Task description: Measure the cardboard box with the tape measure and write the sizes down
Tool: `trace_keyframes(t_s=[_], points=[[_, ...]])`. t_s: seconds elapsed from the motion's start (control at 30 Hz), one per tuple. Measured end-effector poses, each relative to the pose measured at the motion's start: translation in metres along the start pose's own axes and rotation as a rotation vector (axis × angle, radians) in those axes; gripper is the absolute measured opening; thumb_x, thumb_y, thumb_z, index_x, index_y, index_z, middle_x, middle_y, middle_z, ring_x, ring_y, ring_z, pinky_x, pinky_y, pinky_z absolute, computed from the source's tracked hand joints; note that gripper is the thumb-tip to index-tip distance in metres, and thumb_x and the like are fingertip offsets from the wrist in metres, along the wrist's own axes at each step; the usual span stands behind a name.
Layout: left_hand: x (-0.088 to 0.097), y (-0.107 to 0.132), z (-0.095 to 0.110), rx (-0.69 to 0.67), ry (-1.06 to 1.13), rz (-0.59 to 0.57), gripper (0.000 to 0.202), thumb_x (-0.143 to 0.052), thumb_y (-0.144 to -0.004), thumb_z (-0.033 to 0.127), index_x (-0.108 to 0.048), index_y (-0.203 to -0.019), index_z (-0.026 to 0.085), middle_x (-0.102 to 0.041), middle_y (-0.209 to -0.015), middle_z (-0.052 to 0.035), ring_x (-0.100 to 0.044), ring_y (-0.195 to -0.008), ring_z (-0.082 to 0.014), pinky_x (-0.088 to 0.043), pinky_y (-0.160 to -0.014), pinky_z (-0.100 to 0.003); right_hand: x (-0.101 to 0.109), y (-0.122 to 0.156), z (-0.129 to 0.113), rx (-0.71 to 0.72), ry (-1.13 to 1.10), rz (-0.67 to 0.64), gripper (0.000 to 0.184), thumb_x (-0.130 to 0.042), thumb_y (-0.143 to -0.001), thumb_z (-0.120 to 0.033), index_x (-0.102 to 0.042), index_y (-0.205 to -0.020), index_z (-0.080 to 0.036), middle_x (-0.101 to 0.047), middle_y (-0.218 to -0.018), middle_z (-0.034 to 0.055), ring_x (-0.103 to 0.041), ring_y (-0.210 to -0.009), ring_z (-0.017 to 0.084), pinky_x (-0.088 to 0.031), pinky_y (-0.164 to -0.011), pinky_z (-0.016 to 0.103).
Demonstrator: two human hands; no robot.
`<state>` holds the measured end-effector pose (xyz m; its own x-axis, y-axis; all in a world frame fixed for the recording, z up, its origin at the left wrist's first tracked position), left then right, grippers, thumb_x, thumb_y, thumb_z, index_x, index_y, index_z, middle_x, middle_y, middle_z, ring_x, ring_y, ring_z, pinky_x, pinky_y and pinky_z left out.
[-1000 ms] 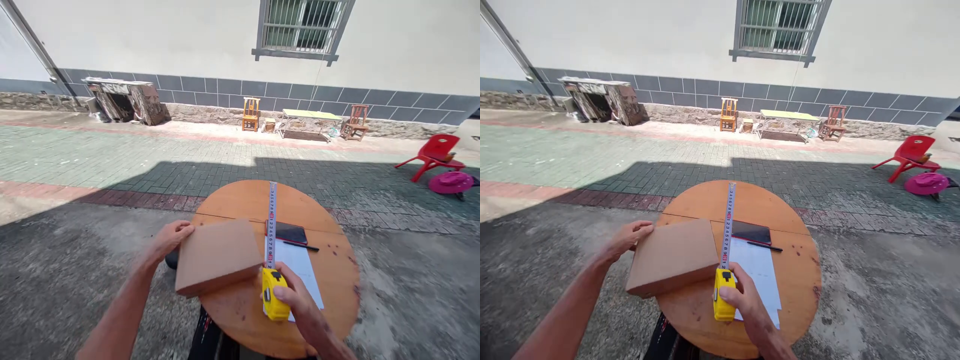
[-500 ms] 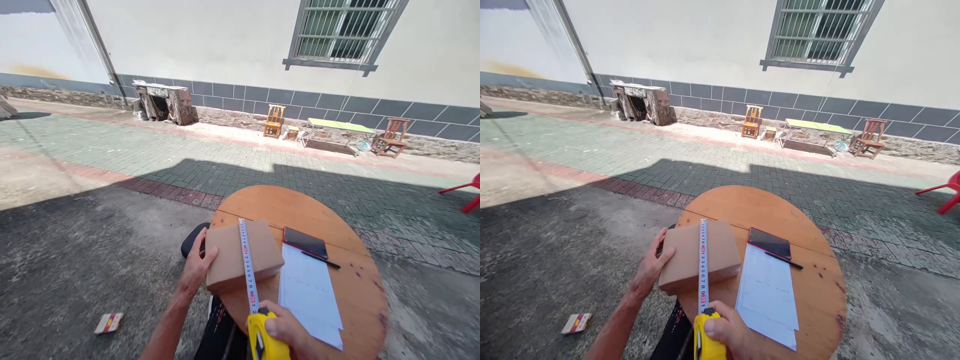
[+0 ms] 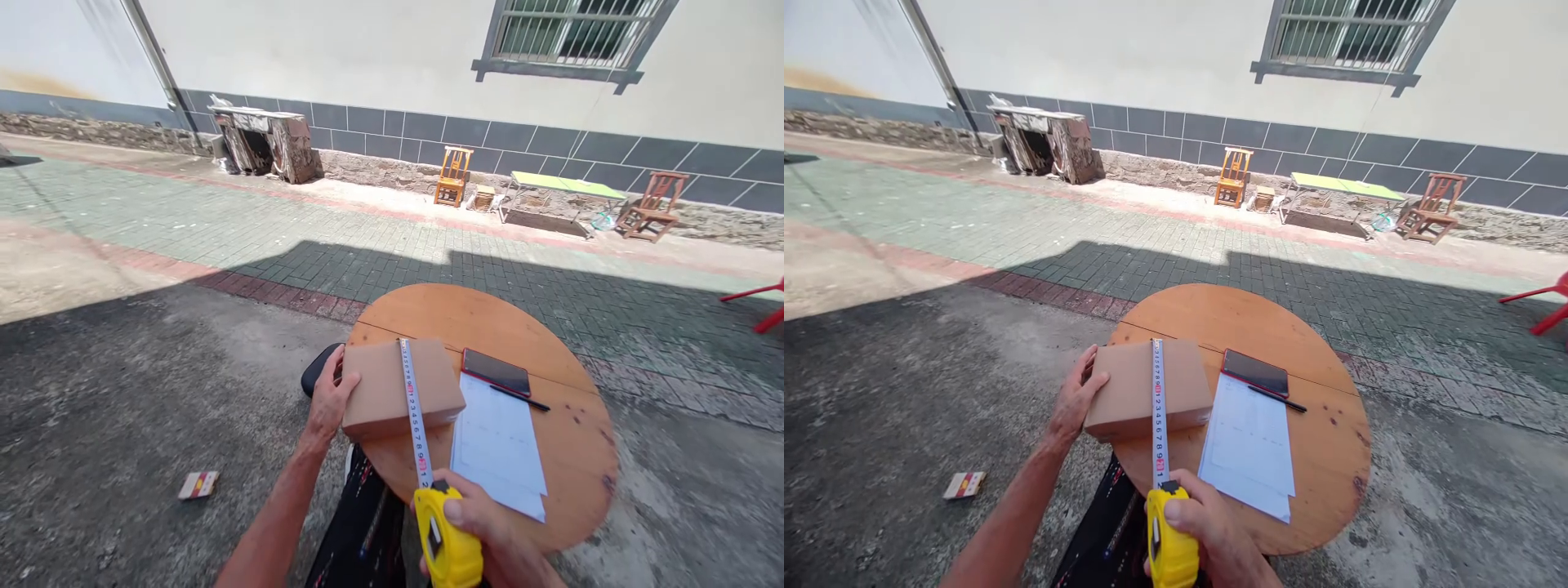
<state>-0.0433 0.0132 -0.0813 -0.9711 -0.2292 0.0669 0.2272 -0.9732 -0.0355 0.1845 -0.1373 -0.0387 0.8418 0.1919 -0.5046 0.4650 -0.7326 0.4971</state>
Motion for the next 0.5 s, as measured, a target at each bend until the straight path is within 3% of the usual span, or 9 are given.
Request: trace_keyframes(t_s=[0.13,0.23,0.33,0.43,0.5], points=[[-0.001,-0.001,0.001,-0.013,-0.055,-0.007,0.068,-0.058,-0.082,0.036,-0.039,-0.143,0.016,-0.055,-0.136,-0.0122,-0.058,-0.118,-0.0251,-0.051,-0.094,-0.034,0.002,0.000,0.001,-0.004,0.089,-0.027,0.058,-0.071,-0.066,-0.056,-0.054,-0.106,-0.018,-0.059,-0.085,0.0024,-0.065,-0.067,0.016,-0.049,-0.055,0.023],[0.004,0.005,0.012,-0.033,-0.135,0.043,0.068,-0.060,-0.081,0.038,-0.041,-0.142,0.016,-0.052,-0.140,-0.0135,-0.051,-0.126,-0.0278,-0.045,-0.102,-0.038,0.006,0.003,-0.007,0.072,0.267,-0.044,0.057,-0.071,-0.064,-0.055,-0.056,-0.105,-0.019,-0.057,-0.079,-0.0005,-0.060,-0.069,0.015,-0.044,-0.058,0.023],[0.012,0.020,0.040,-0.136,-0.251,0.138,0.062,-0.060,-0.083,0.040,-0.045,-0.140,0.021,-0.045,-0.146,-0.0091,-0.042,-0.134,-0.0274,-0.035,-0.110,-0.039,0.009,0.014,-0.018,0.115,0.542,-0.050,0.050,-0.072,-0.063,-0.044,-0.061,-0.105,-0.021,-0.055,-0.078,-0.0027,-0.052,-0.071,0.014,-0.037,-0.059,0.022],[0.012,0.039,0.073,-0.326,-0.311,0.130,0.052,-0.057,-0.087,0.042,-0.050,-0.136,0.023,-0.050,-0.141,-0.0062,-0.051,-0.124,-0.0250,-0.044,-0.102,-0.035,0.011,0.026,-0.024,0.061,0.827,-0.025,0.052,-0.074,-0.060,-0.031,-0.064,-0.110,-0.023,-0.059,-0.085,-0.0020,-0.051,-0.077,0.016,-0.036,-0.061,0.023],[0.009,0.046,0.084,-0.338,-0.251,0.074,0.048,-0.057,-0.087,0.043,-0.056,-0.130,0.021,-0.059,-0.131,-0.0065,-0.060,-0.110,-0.0233,-0.050,-0.092,-0.032,0.010,0.031,-0.025,0.037,0.961,-0.008,0.057,-0.075,-0.059,-0.028,-0.064,-0.116,-0.025,-0.064,-0.095,0.0001,-0.054,-0.085,0.020,-0.039,-0.068,0.025]])
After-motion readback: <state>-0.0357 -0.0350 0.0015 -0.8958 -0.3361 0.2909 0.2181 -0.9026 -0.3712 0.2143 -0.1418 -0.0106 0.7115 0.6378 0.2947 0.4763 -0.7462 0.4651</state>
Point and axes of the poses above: each hand's wrist, its own y-axis away from the middle knuckle, its own x-axis out of the back of the hand, z = x × y, the point moved 4 cm from there along -y, towards the middle knuckle
